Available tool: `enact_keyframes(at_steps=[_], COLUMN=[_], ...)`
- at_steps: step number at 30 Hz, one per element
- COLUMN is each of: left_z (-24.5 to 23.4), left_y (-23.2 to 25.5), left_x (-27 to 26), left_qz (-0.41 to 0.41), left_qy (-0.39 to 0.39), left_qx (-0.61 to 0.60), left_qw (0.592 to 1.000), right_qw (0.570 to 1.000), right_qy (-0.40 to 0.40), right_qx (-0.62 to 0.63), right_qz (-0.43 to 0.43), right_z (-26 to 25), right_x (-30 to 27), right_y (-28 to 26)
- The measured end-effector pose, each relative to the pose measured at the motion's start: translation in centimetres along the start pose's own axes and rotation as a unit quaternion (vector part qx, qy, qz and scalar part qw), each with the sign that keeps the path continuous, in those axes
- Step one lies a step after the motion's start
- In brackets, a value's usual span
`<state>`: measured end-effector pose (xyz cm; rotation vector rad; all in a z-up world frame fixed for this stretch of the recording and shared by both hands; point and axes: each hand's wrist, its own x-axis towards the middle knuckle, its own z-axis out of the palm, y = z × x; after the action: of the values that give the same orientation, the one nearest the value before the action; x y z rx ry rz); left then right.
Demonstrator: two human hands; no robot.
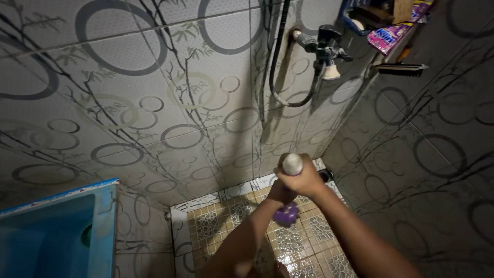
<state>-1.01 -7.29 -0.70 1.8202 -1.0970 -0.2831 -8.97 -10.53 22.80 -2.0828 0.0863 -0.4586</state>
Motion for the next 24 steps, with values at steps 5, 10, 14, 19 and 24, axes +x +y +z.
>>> enact_keyframes(at_steps=[5,10,14,19,24], left_z=[1.1,-1.2,-4.4,-8.3,-8.5], left_y=[-0.3,1.6,2.5,-0.2,-8.0], left_x=[0.1,-1.1,-1.3,-6.7,-13.8], left_qz=[0.175,0.023,0.071,-0.167,-0.157], left_qy=[0.046,0.005,-0.063,-0.018,0.087], left_qx=[-0.051,-0.055,0.154,-0.038,0.144], left_qw=[0.982,0.998,0.984,0.985,0.973], right_qw=[0.999,1.000,0.983,0.975,0.960], right_qy=[-0.036,0.006,0.010,-0.037,-0.144], right_qx=[-0.035,-0.006,0.183,0.220,0.241], right_qz=[0.009,-0.018,0.008,-0.010,0.023], right_z=[1.2,-0.4,-1.6,0.6,6.2], right_x=[-0.4,-0.8,-1.0,-1.8,-4.6], right_y=[0.6,1.5,2.4,6.2,9.3])
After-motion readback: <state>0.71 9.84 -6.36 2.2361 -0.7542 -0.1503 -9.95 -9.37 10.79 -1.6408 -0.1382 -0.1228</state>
